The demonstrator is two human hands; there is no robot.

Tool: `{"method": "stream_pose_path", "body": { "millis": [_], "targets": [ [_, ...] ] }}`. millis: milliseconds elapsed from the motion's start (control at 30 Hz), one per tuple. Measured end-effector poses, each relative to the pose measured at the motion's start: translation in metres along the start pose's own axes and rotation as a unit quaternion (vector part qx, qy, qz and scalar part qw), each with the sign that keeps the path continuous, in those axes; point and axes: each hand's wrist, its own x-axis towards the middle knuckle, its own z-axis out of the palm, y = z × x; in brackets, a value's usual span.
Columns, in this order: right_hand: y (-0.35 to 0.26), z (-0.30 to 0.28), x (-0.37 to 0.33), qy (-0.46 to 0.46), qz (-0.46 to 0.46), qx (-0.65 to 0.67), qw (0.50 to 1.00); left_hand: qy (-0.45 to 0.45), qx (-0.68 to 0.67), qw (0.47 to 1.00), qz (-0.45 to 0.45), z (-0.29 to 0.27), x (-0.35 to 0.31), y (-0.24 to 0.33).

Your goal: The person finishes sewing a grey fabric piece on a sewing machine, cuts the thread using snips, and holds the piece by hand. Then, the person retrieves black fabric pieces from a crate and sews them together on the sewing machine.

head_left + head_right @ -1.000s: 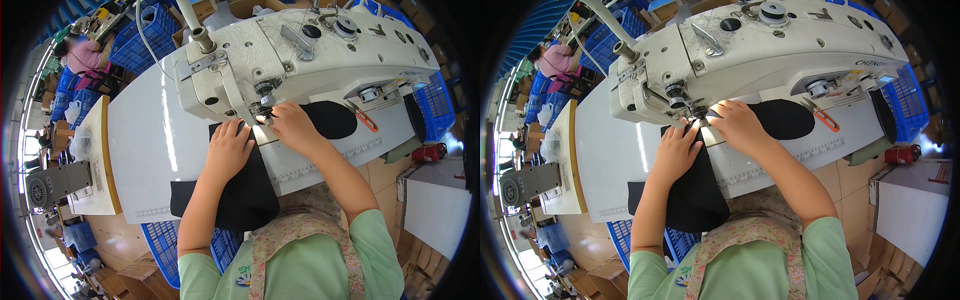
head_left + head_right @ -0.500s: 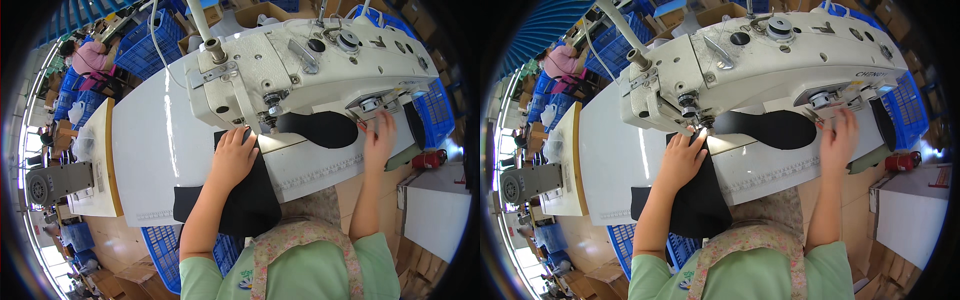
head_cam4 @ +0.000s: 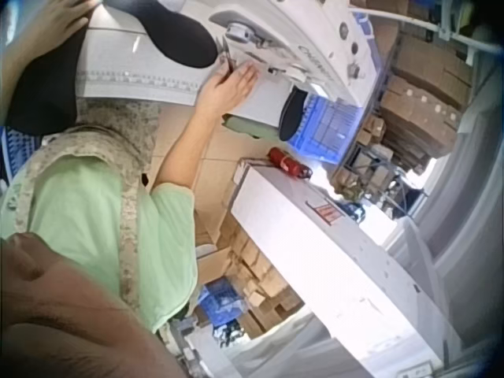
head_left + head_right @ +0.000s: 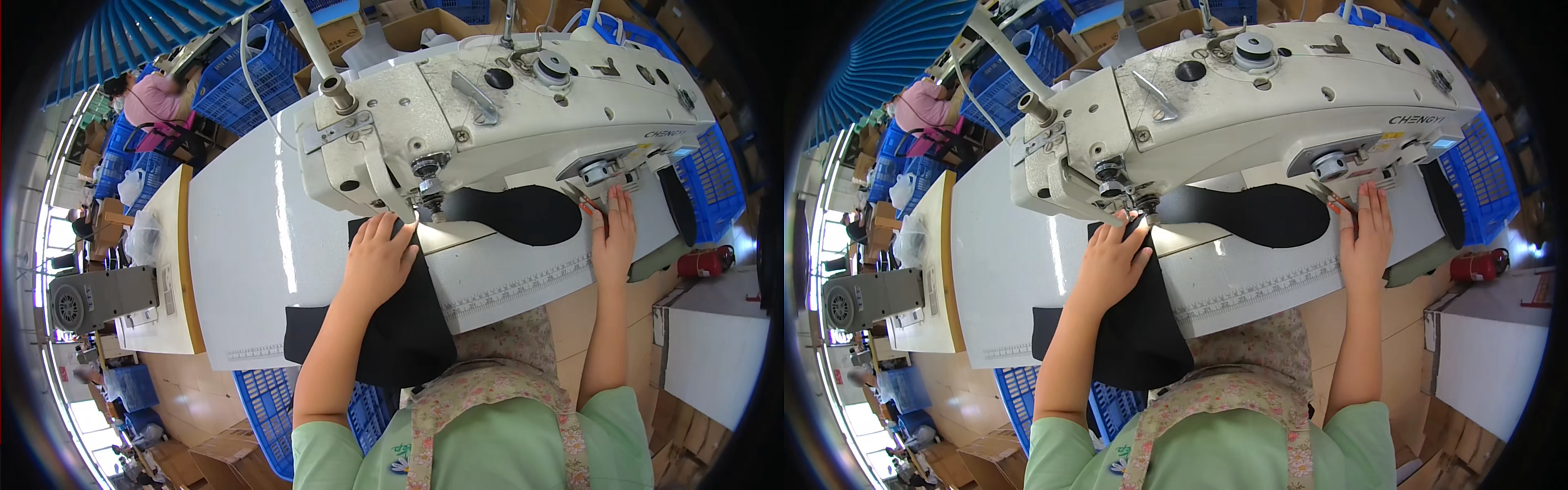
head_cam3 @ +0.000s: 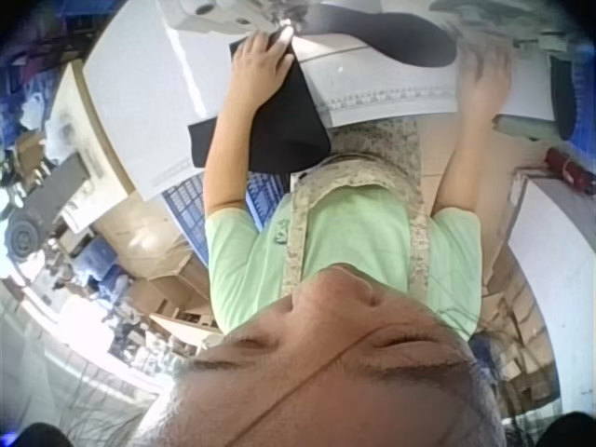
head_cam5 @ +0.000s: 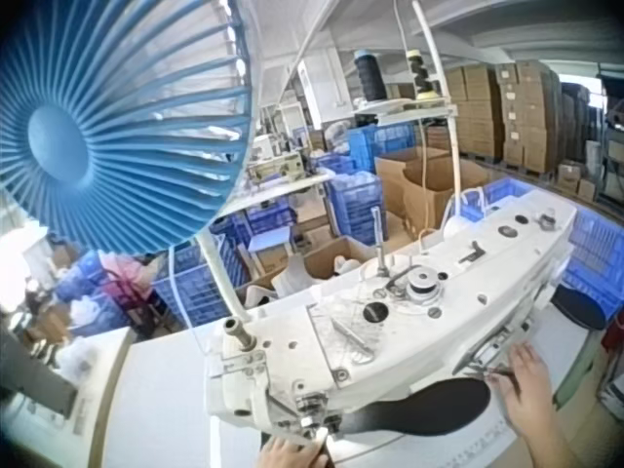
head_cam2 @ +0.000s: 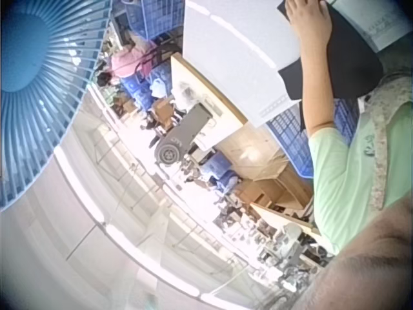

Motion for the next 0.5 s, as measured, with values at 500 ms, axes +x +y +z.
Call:
{"method": "stream_pose_path", "body": {
  "millis": [500],
  "targets": [
    [0.0033, 0.0026, -0.0004, 0.008, 0.006, -0.002, 1.0, 0.007, -0.009, 1.0, 0.004, 0.0, 0.0015, 0.0009]
  ]
}}
